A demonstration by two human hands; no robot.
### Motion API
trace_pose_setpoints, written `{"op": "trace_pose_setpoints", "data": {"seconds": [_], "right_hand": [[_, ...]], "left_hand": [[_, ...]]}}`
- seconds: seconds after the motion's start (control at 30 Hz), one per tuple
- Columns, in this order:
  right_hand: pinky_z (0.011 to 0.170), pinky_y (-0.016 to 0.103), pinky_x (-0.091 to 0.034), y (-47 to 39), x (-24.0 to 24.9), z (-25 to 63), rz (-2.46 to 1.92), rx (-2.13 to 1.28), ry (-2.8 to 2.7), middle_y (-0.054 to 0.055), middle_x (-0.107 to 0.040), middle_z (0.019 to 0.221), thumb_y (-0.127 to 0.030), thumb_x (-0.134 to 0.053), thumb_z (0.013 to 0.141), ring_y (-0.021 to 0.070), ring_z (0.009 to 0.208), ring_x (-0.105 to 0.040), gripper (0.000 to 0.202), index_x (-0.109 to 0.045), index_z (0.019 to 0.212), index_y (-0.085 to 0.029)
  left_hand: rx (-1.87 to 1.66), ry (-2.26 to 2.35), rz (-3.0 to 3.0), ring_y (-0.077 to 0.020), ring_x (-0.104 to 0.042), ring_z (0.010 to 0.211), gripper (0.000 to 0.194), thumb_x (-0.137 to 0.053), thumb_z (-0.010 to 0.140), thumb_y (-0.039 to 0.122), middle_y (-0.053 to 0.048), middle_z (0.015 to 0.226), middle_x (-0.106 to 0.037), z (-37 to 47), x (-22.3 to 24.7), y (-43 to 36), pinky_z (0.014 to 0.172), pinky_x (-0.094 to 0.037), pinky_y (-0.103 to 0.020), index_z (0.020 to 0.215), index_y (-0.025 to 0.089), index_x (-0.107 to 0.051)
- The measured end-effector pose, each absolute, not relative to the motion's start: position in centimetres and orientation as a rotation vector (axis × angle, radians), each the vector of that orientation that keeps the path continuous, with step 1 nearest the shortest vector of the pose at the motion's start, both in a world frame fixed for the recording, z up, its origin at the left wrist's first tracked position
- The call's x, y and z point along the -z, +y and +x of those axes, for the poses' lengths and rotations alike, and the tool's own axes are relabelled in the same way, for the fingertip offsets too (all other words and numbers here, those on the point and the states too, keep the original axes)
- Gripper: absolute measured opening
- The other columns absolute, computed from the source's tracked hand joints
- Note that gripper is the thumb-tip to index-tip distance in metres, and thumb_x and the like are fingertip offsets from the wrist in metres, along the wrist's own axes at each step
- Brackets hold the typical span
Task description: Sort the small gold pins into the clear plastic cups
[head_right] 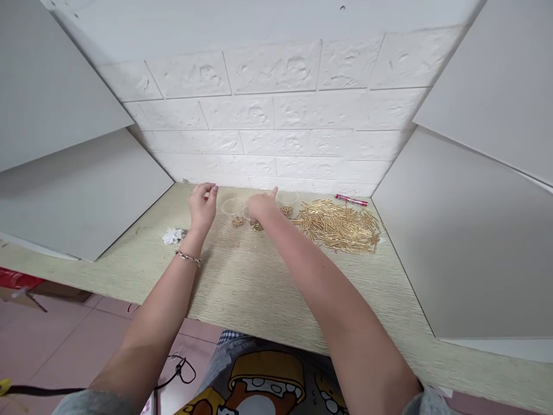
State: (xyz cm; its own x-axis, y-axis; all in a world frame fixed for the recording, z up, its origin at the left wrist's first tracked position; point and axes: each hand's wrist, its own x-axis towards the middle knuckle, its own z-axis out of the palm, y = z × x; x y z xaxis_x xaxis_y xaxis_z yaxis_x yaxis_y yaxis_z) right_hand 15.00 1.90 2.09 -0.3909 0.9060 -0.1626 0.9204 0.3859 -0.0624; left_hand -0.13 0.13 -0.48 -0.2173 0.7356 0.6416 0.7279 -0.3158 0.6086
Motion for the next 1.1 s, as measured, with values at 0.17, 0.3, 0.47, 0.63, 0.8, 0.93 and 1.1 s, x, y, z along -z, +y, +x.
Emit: {"op": "trace_pose_setpoints", "data": {"seconds": [0.17,0.3,0.47,0.63,0.8,0.93,1.1], "right_hand": [[0.082,0.044,-0.040,1.1,-2.6,15.9,1.642,0.336,2.560,0.013,-0.065,0.092,-0.018,-0.059,0.068,0.0263,0.086,-0.058,0.020,-0.068,0.085,-0.013],[0.061,0.029,-0.041,0.8,-2.7,16.8,1.607,0.387,2.673,0.012,-0.065,0.080,-0.024,-0.055,0.074,0.0201,0.068,-0.059,0.015,-0.065,0.074,-0.012],[0.063,0.028,-0.038,0.1,-2.7,18.9,1.588,0.307,2.964,0.013,-0.062,0.082,-0.024,-0.042,0.084,0.0182,0.072,-0.056,0.025,-0.059,0.068,-0.013],[0.067,0.029,-0.039,-3.6,-1.9,23.6,1.837,0.519,3.120,0.007,-0.060,0.080,-0.026,-0.041,0.084,0.0168,0.075,-0.054,0.022,-0.056,0.072,-0.017],[0.065,0.031,-0.042,-6.5,0.3,27.3,2.201,1.274,2.927,0.004,-0.063,0.084,-0.033,-0.054,0.075,0.0170,0.073,-0.056,0.018,-0.061,0.085,-0.019],[0.062,0.029,-0.042,-7.1,1.7,27.7,2.366,1.912,2.747,0.003,-0.063,0.076,-0.038,-0.060,0.069,0.0148,0.068,-0.055,0.025,-0.063,0.084,-0.018],[0.063,0.028,-0.043,-7.9,2.3,27.1,2.495,2.417,2.704,0.002,-0.062,0.076,-0.038,-0.066,0.066,0.0128,0.067,-0.054,0.026,-0.062,0.083,-0.019]], "left_hand": [[-1.673,1.766,1.991,-0.0153,-0.052,0.089,0.023,-0.044,0.084,0.032,-0.008,0.091,-0.060,-0.2,0.6,0.3,0.070,-0.041,-0.024,0.085,0.015,-0.058],[-1.735,1.736,1.993,-0.0153,-0.053,0.086,0.023,-0.044,0.084,0.032,-0.006,0.086,-0.061,-0.2,0.7,0.4,0.077,-0.039,-0.027,0.077,0.016,-0.058],[-1.868,1.756,1.740,-0.0143,-0.054,0.073,0.036,-0.036,0.086,0.038,-0.004,0.070,-0.058,-0.7,0.6,0.3,0.071,-0.039,-0.027,0.064,0.015,-0.054],[-2.227,1.497,1.475,-0.0114,-0.054,0.071,0.035,-0.034,0.087,0.040,-0.003,0.070,-0.057,0.7,-1.2,-1.2,0.069,-0.041,-0.025,0.068,0.015,-0.051],[-2.037,1.057,1.542,-0.0095,-0.053,0.071,0.018,-0.051,0.080,0.033,-0.002,0.073,-0.058,6.9,-3.6,-4.8,0.069,-0.041,-0.024,0.074,0.016,-0.052],[-1.486,0.867,1.338,-0.0067,-0.049,0.061,0.017,-0.055,0.076,0.032,-0.002,0.075,-0.059,11.4,-3.3,-6.4,0.057,-0.038,-0.021,0.073,0.015,-0.056],[-1.112,0.760,1.142,-0.0045,-0.047,0.059,0.019,-0.066,0.066,0.031,0.001,0.070,-0.057,12.6,-1.3,-6.8,0.054,-0.033,-0.018,0.075,0.015,-0.060]]}}
